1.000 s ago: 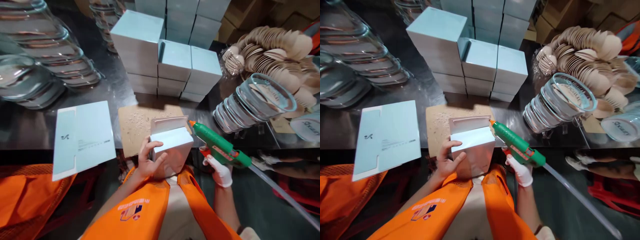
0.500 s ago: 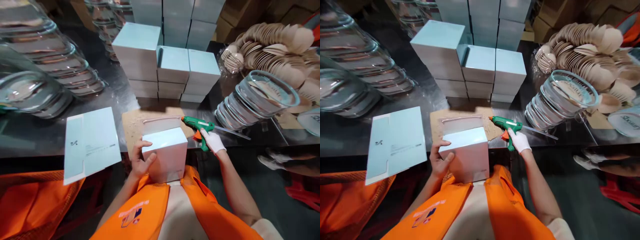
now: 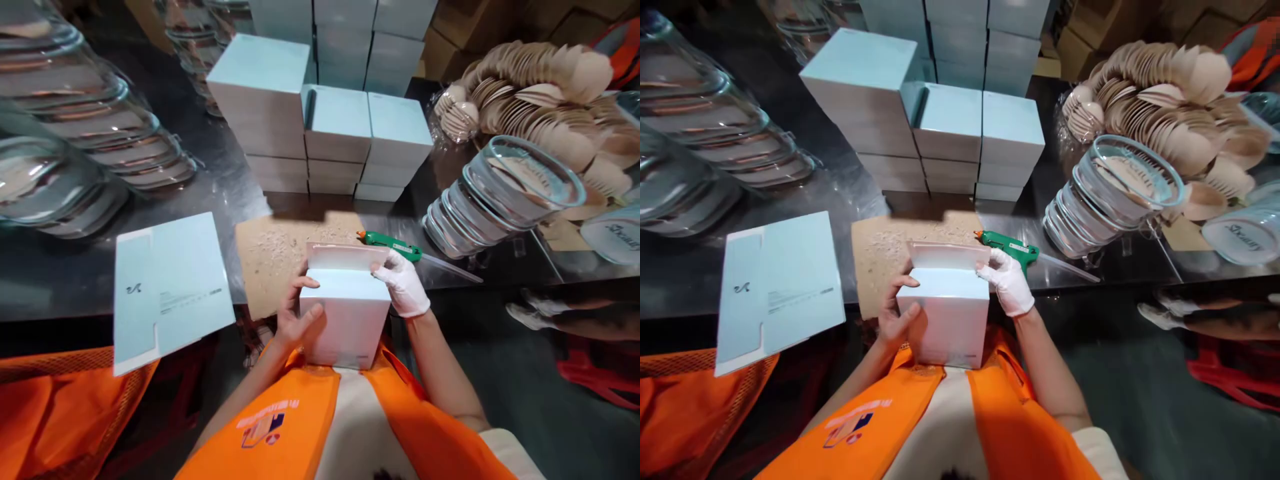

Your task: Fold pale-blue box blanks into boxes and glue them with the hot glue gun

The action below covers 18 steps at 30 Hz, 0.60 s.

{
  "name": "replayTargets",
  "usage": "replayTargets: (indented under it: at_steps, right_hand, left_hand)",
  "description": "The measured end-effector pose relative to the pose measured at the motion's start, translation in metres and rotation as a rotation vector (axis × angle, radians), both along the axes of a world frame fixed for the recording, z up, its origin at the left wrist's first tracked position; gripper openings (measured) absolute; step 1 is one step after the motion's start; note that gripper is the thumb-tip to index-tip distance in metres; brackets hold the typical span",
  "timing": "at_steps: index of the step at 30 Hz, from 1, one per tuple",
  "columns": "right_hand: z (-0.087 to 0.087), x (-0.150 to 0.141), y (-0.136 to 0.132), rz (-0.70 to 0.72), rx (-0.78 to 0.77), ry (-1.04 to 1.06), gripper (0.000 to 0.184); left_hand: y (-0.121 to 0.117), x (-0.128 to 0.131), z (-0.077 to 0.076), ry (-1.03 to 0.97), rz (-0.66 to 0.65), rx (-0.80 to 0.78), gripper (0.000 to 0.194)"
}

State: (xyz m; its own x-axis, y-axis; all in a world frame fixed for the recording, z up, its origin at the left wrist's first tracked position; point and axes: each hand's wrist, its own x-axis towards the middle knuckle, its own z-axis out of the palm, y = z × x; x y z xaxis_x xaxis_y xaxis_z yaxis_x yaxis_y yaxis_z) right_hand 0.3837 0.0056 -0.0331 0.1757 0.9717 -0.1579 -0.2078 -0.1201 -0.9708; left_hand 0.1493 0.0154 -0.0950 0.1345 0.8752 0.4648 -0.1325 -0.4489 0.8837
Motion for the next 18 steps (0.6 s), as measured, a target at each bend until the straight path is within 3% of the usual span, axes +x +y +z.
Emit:
replayTargets:
  at_steps: [3,5,7,11,12,14,16,18]
  right_hand:
    - [0.006,0.017,-0.009,0.274,0.197,-0.228,0.076]
    - [0.015,0.022,-0.013,0.424,0.298,-0.383,0.076]
    - [0.022,0.020,-0.014,0.477,0.355,-0.513,0.057]
    - [0.021,0.011,-0.016,0.501,0.385,-0.594,0.022]
    - [0.018,0.012,-0.018,0.481,0.371,-0.571,0.023]
    - [0.010,0.015,-0.025,0.325,0.335,-0.479,0.048]
    - [0.002,0.019,-0.039,0.019,0.301,-0.385,0.074]
    - [-0.008,0.017,-0.056,-0.153,0.222,-0.335,0.066]
  left_hand:
    - [0.004,0.001,-0.002,-0.145,-0.009,-0.001,0.044]
    - [0.006,0.000,-0.005,-0.152,-0.016,0.012,0.045]
    - [0.006,-0.002,-0.005,-0.073,-0.020,0.031,0.027]
    - [0.001,-0.003,0.001,0.009,-0.017,0.029,0.025]
    - [0.001,-0.004,0.004,0.016,-0.013,0.025,0.022]
    - [0.003,-0.009,0.012,0.012,0.040,0.040,0.016]
    - [0.010,-0.016,0.020,-0.082,0.211,0.060,0.013]
    - [0.016,-0.021,0.025,-0.241,0.455,0.061,0.018]
